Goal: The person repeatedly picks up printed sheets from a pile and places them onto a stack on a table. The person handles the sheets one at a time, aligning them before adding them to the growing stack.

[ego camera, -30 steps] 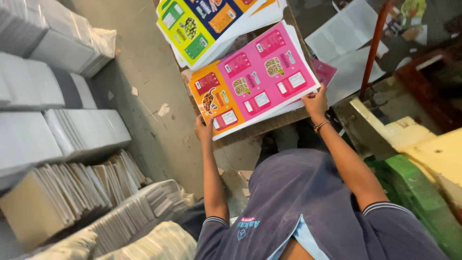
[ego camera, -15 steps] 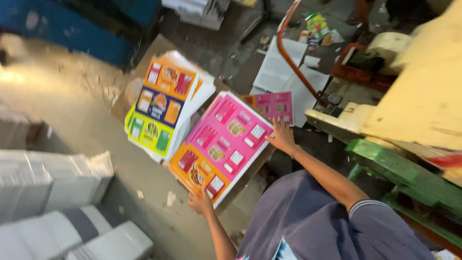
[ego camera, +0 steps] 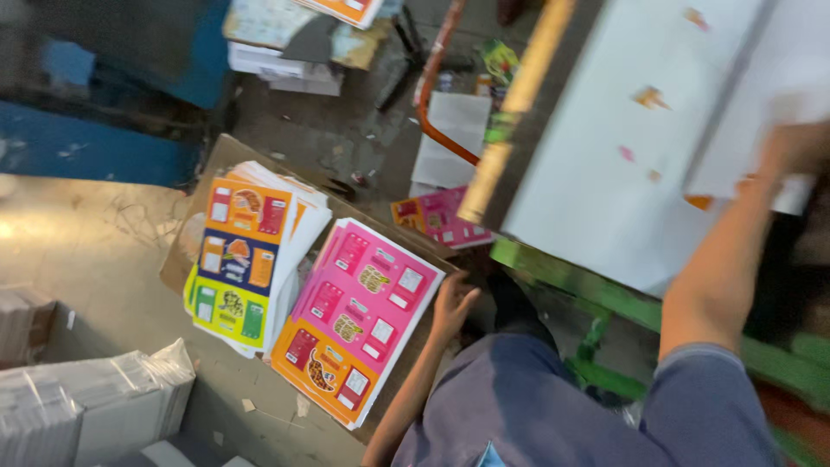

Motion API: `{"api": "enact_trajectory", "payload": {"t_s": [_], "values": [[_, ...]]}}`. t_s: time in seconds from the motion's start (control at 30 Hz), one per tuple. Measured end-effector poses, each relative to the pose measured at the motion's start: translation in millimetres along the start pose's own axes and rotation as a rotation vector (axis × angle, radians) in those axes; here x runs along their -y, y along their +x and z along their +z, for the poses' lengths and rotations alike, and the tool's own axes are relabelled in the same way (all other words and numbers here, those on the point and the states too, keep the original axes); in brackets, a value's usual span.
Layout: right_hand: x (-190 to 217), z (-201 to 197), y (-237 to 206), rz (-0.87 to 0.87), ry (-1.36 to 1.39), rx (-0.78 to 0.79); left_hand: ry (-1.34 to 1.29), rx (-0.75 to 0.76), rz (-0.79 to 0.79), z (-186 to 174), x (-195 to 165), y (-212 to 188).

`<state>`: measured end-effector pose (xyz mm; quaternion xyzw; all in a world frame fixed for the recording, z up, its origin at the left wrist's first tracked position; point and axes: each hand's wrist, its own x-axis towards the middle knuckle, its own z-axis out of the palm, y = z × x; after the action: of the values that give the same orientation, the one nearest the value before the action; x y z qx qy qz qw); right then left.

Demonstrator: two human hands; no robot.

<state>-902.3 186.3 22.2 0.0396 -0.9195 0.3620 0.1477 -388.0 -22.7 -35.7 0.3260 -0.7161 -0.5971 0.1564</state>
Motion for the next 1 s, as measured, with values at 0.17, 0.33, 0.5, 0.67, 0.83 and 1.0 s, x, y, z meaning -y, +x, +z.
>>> {"api": "enact_trajectory", "payload": {"t_s": [0.17,0.33,0.5,0.67,0.83,1.0], "values": [[48.0,70.6,-183.3,-0.030,0.258,0.310,0.174,0.095,0.231,53.6,-39.9,36.7],[145.7,37.5,-391.1,0.409,0.907,1.089,-1.234,-0.045,-0.562,-0.1,-31.4,-8.4],[172.2,14.0,-413.4,0.383,1.129,1.478,-0.256,-0.468,0.020,-90.8,31.5,-128.7],[173.9,50.9,-413.4,-0.274,0.704,0.820,-0.537,-0.779,-0.377,-169.1,80.5,-207.5],[209.4,96.1,-449.6,0.524,1.043,1.215,-0.243,-0.902,-0.441,-229.8,95.2,-230.1],[249.2,104.3,-474.2,0.317,0.922,1.146,0.089,-0.925,-0.238,-276.3,87.4,-227.4]]}}
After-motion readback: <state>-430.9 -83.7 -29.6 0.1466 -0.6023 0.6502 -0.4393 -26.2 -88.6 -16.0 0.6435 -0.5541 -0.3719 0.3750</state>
